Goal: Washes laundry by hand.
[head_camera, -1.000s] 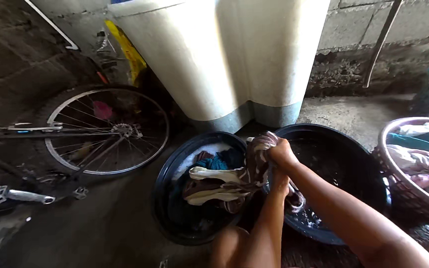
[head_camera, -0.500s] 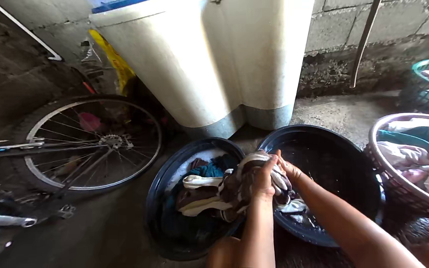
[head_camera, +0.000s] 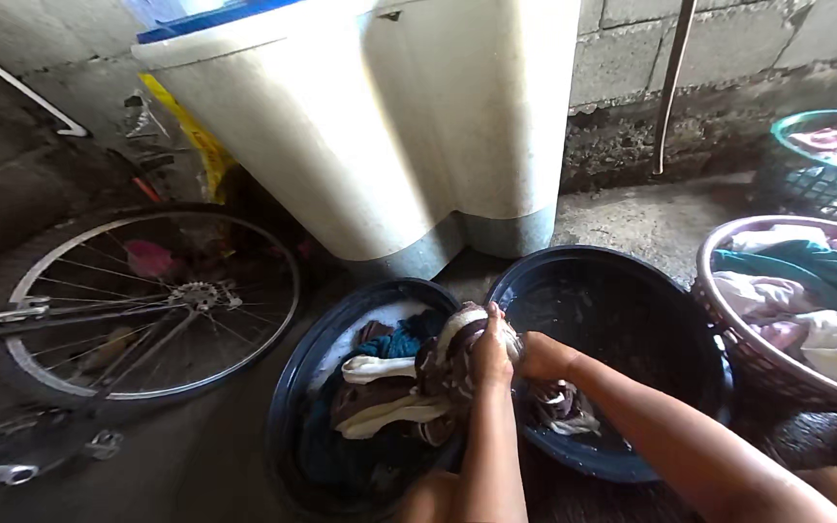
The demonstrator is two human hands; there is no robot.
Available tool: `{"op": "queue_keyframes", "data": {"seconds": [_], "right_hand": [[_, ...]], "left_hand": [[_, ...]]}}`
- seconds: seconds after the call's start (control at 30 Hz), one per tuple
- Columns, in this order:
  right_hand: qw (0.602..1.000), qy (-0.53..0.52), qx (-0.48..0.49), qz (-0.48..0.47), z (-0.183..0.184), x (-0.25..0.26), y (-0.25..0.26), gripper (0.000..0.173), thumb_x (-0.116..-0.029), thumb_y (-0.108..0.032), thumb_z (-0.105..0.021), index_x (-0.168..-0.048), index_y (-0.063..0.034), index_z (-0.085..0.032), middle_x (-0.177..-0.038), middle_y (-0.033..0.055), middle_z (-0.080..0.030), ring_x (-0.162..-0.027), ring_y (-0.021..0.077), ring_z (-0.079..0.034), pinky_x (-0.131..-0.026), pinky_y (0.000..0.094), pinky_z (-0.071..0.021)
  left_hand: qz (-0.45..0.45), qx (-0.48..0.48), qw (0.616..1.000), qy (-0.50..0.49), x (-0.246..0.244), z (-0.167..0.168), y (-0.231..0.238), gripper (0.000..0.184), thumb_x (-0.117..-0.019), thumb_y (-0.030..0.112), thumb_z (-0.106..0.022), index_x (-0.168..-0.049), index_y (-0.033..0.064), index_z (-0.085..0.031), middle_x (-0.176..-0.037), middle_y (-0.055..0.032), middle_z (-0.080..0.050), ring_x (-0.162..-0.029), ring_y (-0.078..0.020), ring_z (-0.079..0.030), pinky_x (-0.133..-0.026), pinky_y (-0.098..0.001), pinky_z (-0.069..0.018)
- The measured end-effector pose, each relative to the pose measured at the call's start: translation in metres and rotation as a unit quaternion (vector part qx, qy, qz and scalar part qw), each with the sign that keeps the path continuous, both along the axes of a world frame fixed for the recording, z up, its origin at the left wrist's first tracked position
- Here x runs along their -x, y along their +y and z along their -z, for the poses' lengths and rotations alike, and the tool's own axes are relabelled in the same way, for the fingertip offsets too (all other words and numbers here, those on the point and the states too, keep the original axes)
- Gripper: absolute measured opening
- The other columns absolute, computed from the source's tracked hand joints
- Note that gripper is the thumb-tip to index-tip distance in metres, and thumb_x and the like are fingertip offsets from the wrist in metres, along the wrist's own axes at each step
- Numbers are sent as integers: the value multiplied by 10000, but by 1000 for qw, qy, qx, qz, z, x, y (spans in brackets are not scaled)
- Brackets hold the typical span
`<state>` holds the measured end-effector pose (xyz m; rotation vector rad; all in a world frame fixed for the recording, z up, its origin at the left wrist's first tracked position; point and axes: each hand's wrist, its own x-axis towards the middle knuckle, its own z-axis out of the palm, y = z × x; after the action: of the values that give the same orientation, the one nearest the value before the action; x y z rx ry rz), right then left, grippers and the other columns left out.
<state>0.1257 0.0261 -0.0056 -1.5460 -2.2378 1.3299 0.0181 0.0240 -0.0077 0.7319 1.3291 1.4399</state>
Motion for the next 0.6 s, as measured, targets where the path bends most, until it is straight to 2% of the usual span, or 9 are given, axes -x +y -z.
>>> {"op": "queue_keyframes", "data": {"seconds": [0.1, 0.17, 0.33, 0.4, 0.43, 0.5, 0.53, 0.57, 0.6], "right_hand": [[985, -164, 14, 58, -12, 16, -13, 382, -960, -315, -632, -1233, -50, -646, -1194, 218, -689, -1135, 417, -661, -892, 671, -511], [973, -211, -7, 91, -13, 24, -22, 320, -991, -258, -575, -1223, -46, -640, -1190, 212, -695, -1117, 419, -672, -858, 657, -527], [962, -223, -103, 118, 7, 21, -27, 288, -1012, -148, -513, -1246, 1, -591, -1156, 247, -682, -1112, 431, -665, -891, 604, -517], [971, -170, -77, 146, 3, 12, -17, 332, -996, -202, -570, -1271, -17, -596, -1185, 239, -678, -1148, 425, -654, -931, 609, -513], [977, -108, -67, 169, -2, 5, -12, 361, -972, -221, -628, -1268, -13, -616, -1186, 239, -679, -1149, 421, -652, -953, 616, -511], [976, 39, -84, 197, -11, -13, -2, 383, -915, -195, -721, -1231, 13, -662, -1158, 233, -696, -1116, 381, -667, -990, 588, -511], [970, 103, -94, 199, -18, -20, 0, 377, -898, -172, -743, -1218, 15, -672, -1141, 214, -706, -1090, 337, -680, -992, 549, -521], [962, 158, -101, 198, -28, -25, 0, 362, -889, -151, -750, -1209, 3, -681, -1121, 179, -718, -1054, 274, -692, -975, 493, -539], [953, 205, -106, 199, -39, -28, 0, 339, -884, -144, -746, -1194, -18, -691, -1093, 132, -728, -1011, 202, -699, -946, 432, -560]], "left_hand": [[-23, 73, 992, 101, -6, 6, 0, 444, -1086, 376, -499, -1001, -27, -664, -802, -103, -601, -751, -172, -575, -756, -350, -512], [-32, 115, 983, 139, -11, 7, 2, 515, -1087, 424, -477, -1013, -51, -663, -824, -149, -602, -777, -226, -574, -774, -405, -507], [-74, 142, 986, 38, -21, 3, 1, 498, -1081, 428, -492, -1063, -49, -636, -858, -151, -579, -774, -230, -548, -752, -411, -494], [-33, 54, 998, -29, -19, 1, -1, 384, -1080, 344, -519, -1086, -24, -629, -873, -92, -593, -783, -156, -565, -751, -340, -505], [18, -17, 998, -50, -14, 4, -2, 350, -1079, 304, -521, -1177, -19, -613, -974, -67, -631, -875, -109, -601, -820, -292, -519], [146, -135, 978, -54, 3, 14, -3, 675, -974, 386, -651, -1432, -76, -472, -1339, -124, -621, -1220, -109, -582, -1080, -297, -461], [183, -151, 970, -42, 9, 19, -5, 879, -844, 461, -781, -1436, -100, -451, -1348, -127, -623, -1236, -102, -580, -1096, -293, -457], [210, -145, 967, -26, 14, 21, -10, 927, -725, 440, -877, -1364, -115, -498, -1271, -114, -652, -1174, -86, -598, -1059, -281, -477], [246, -127, 961, 4, 18, 22, -14, 848, -682, 373, -909, -1279, -111, -551, -1186, -93, -678, -1107, -71, -614, -1014, -271, -495]]}}
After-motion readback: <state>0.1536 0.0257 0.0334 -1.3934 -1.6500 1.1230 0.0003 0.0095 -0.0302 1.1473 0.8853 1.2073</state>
